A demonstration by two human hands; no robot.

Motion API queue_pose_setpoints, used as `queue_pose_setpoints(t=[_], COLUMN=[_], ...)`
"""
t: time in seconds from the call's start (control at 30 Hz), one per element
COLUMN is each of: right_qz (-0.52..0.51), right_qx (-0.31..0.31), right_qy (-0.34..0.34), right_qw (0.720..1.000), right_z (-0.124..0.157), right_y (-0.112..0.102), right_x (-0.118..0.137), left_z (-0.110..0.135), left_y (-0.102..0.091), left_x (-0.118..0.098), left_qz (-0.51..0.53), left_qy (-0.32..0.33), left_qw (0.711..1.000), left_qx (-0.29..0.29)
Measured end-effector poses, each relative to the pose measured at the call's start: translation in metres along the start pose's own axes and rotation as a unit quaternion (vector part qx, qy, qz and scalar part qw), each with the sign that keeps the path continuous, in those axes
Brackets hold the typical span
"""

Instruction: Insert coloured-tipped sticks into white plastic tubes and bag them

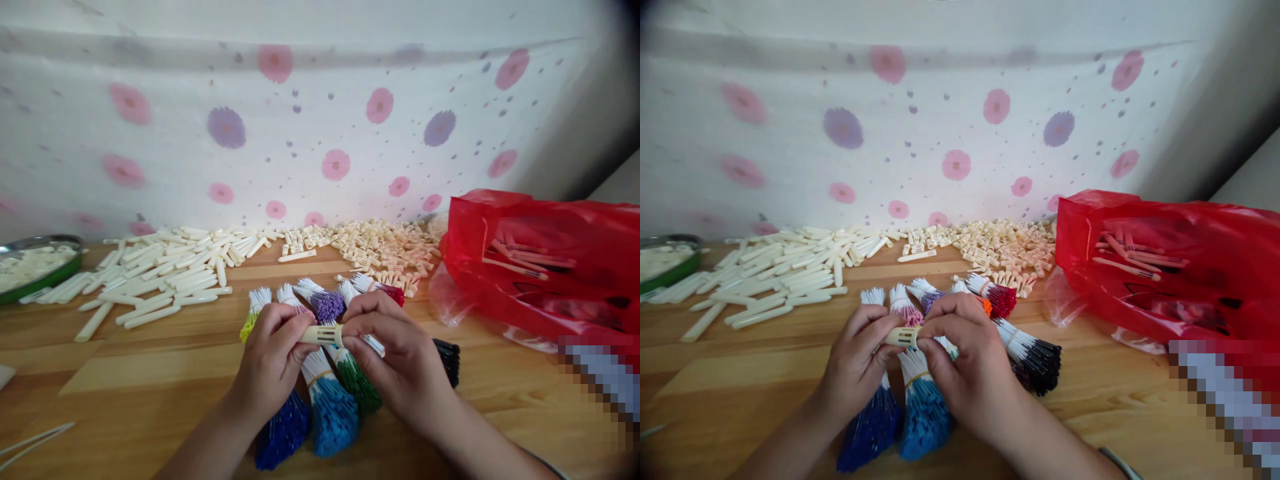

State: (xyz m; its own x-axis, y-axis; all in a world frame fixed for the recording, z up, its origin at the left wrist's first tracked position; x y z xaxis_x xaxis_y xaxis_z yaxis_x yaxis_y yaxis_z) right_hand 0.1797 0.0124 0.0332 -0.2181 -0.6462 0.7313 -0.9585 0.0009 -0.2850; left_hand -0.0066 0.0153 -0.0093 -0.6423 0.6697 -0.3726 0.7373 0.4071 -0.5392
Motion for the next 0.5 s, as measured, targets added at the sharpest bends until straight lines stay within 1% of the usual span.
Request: queue_pose_setpoints(t=[0.13, 0.2, 0.3, 0.33, 0.37, 0.4, 0.43, 0.5], right_qz=[-0.049, -0.064, -0.046, -0.019, 0.021, 0.071, 0.124, 0.229], right_qx=[0.018, 0.005, -0.063, -0.080, -0.078, -0.056, -0.017, 0.061], right_qy=[0.027, 0.040, 0.041, 0.037, 0.038, 0.047, 0.062, 0.098], right_qw=[0.998, 0.997, 0.996, 0.996, 0.996, 0.995, 0.990, 0.967], right_z=[-0.001, -0.003, -0.004, -0.002, 0.001, 0.005, 0.011, 0.028], right_y=[0.001, -0.005, -0.030, -0.040, -0.051, -0.061, -0.070, -0.083], right_x=[0.000, -0.003, -0.013, -0.018, -0.023, -0.028, -0.033, -0.041], left_z=[-0.001, -0.002, -0.003, -0.003, -0.003, -0.003, -0.002, -0.002], left_y=[-0.001, 0.000, 0.003, 0.004, 0.006, 0.008, 0.009, 0.013], left_x=[-0.002, -0.002, -0.003, -0.004, -0.004, -0.005, -0.006, -0.011], left_qz=[0.005, 0.014, 0.031, 0.035, 0.038, 0.042, 0.048, 0.068], left_qy=[-0.006, -0.016, -0.029, -0.032, -0.032, -0.031, -0.029, -0.020], left_qw=[1.000, 1.000, 0.998, 0.998, 0.997, 0.995, 0.994, 0.987], left_qx=[0.004, 0.011, 0.038, 0.050, 0.064, 0.080, 0.098, 0.144])
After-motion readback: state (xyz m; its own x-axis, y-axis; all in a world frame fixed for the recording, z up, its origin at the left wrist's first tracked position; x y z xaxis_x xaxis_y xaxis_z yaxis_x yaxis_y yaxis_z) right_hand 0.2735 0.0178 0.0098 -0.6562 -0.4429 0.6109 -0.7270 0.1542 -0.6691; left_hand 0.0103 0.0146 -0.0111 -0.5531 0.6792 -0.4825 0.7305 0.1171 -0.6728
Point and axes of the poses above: each hand's wrist, its own z-axis away from the middle knuckle, its own y-axis out of the palm, x = y × z, the point moved 2 cm from there along -z, towards the middle knuckle, and after that the axes turned 7 degrees about -x, right-handed, at the moved point
